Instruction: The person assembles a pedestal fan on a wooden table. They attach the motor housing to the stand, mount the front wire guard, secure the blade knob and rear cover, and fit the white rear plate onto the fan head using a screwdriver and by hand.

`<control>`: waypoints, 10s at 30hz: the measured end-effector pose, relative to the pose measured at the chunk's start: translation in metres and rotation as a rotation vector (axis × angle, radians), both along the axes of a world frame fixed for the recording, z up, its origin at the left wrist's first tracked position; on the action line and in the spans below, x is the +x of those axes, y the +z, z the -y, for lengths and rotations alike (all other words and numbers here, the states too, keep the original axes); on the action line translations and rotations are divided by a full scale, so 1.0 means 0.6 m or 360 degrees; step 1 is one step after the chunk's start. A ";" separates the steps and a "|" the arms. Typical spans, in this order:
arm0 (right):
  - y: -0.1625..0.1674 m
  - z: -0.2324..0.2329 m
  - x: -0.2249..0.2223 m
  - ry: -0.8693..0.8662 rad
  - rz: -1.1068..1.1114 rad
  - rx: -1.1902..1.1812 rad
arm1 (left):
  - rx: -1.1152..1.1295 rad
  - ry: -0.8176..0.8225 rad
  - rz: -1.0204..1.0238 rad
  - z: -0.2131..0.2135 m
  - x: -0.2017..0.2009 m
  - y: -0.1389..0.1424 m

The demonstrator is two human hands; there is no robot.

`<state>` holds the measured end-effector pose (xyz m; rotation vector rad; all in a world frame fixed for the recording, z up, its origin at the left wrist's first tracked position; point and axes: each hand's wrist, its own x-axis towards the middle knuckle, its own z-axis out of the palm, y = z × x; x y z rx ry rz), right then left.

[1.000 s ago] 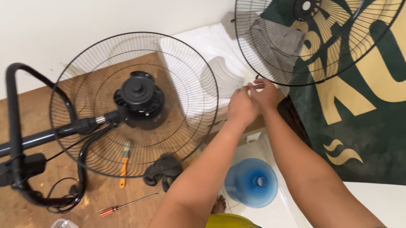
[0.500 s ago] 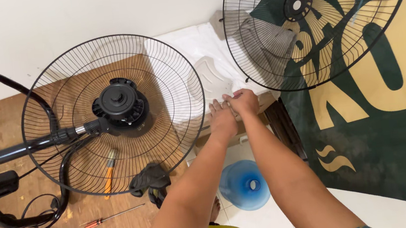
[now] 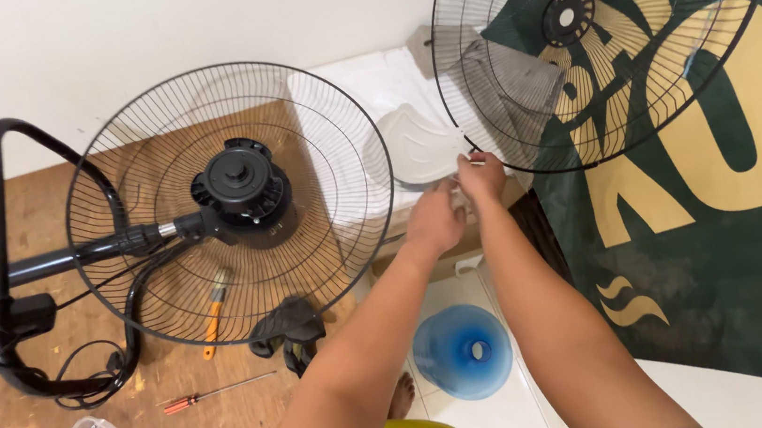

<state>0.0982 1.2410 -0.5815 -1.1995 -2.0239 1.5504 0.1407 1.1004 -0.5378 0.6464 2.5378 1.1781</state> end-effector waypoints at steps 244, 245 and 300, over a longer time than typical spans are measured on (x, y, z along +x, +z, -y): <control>0.154 0.534 -0.022 0.1201 -0.0444 0.0746 | 0.0730 0.1537 0.0629 0.568 -0.114 0.052; 0.153 0.535 -0.021 0.1190 -0.0431 0.0769 | 0.0764 0.1520 0.0670 0.568 -0.113 0.052; 0.163 0.562 -0.072 0.1203 0.0471 0.0410 | 0.0434 0.1527 0.0647 0.602 -0.111 0.079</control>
